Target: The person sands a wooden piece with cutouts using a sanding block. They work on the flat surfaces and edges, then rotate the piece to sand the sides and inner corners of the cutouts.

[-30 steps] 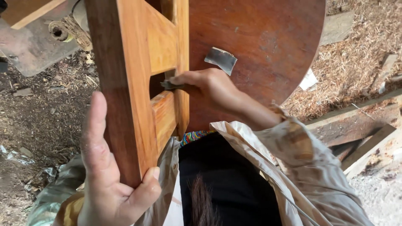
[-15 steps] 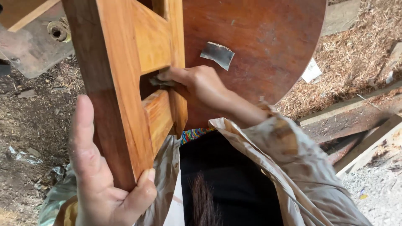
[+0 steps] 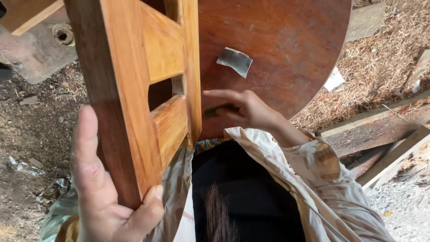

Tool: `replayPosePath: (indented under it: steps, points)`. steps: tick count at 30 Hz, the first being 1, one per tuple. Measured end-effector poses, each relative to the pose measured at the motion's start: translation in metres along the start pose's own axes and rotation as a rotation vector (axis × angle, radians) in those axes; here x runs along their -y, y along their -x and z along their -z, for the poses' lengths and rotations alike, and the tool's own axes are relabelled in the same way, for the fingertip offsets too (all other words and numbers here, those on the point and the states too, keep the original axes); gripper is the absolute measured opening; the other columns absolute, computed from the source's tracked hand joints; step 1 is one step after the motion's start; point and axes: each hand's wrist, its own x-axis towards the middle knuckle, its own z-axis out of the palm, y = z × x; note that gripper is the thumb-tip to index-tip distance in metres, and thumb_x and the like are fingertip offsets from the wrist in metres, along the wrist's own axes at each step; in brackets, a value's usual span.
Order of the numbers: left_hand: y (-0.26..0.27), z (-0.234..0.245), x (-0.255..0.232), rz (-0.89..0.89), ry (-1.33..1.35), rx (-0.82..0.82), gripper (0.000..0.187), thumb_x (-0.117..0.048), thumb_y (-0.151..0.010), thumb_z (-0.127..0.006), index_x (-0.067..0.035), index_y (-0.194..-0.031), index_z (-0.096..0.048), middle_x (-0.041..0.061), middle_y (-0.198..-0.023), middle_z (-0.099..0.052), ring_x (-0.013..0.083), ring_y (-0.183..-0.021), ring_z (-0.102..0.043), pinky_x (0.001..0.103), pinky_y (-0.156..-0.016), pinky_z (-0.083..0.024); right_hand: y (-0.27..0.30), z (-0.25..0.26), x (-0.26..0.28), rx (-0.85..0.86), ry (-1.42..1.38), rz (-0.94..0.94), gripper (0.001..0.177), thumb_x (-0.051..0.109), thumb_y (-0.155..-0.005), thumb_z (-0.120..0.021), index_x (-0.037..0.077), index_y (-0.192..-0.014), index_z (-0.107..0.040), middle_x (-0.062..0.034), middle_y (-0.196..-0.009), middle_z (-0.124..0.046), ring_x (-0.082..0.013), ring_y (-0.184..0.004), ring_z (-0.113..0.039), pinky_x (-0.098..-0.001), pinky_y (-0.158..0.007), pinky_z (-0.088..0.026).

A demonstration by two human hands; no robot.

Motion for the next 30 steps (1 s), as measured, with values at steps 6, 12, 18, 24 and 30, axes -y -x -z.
replayPosePath:
  steps: [6, 12, 18, 24, 30]
  points:
    - [0.0, -0.006, 0.003, -0.003, 0.02, -0.101, 0.11, -0.003, -0.069, -0.06, -0.009, -0.164, -0.004, 0.034, -0.164, -0.035, 0.0405, -0.144, -0.048, 0.055, -0.129, -0.042, -0.02, -0.012, -0.016, 0.189, 0.805, 0.113, 0.088, 0.011, -0.086, -0.06, 0.034, -0.164, -0.027, -0.0006, -0.056, -0.047, -0.0226, -0.043, -0.036, -0.0389, -0.043, -0.029]
    - [-0.001, 0.0, -0.001, -0.004, -0.029, -0.061, 0.11, -0.003, -0.069, -0.06, -0.009, -0.164, -0.004, 0.031, -0.166, -0.032, 0.0389, -0.143, -0.049, 0.054, -0.13, -0.041, -0.038, -0.026, -0.044, 0.1, 1.245, 0.169, 0.092, -0.008, -0.094, -0.047, 0.037, -0.168, -0.014, 0.0056, -0.063, -0.032, -0.0129, -0.047, -0.027, -0.0337, -0.048, -0.032]
    - [0.0, 0.005, 0.002, 0.001, 0.009, -0.064, 0.113, -0.001, -0.069, -0.061, -0.009, -0.165, -0.003, 0.032, -0.167, -0.033, 0.0371, -0.137, -0.051, 0.046, -0.115, -0.047, -0.007, -0.038, -0.069, -0.122, 1.079, 0.059, 0.072, 0.006, -0.092, -0.06, 0.023, -0.158, -0.039, 0.0033, -0.067, -0.052, -0.0234, -0.046, -0.047, -0.0408, -0.042, -0.039]
    - [-0.001, -0.013, -0.001, 0.003, 0.052, -0.114, 0.113, -0.004, -0.067, -0.061, -0.007, -0.164, -0.004, 0.033, -0.167, -0.031, 0.0379, -0.14, -0.049, 0.046, -0.121, -0.043, -0.008, -0.022, -0.042, -0.341, 0.409, 0.041, 0.028, 0.006, -0.102, -0.066, 0.007, -0.128, -0.055, -0.0107, -0.114, -0.072, -0.0286, -0.092, -0.072, -0.0378, -0.077, -0.055]
    - [0.001, -0.004, 0.002, 0.007, -0.024, -0.044, 0.113, -0.002, -0.069, -0.061, -0.009, -0.164, -0.001, 0.035, -0.163, -0.036, 0.0373, -0.142, -0.049, 0.048, -0.12, -0.045, -0.05, -0.022, -0.012, -0.344, 0.732, 0.392, 0.02, -0.004, -0.099, -0.06, 0.007, -0.115, -0.056, -0.0113, -0.102, -0.065, -0.0287, -0.081, -0.065, -0.0382, -0.065, -0.048]
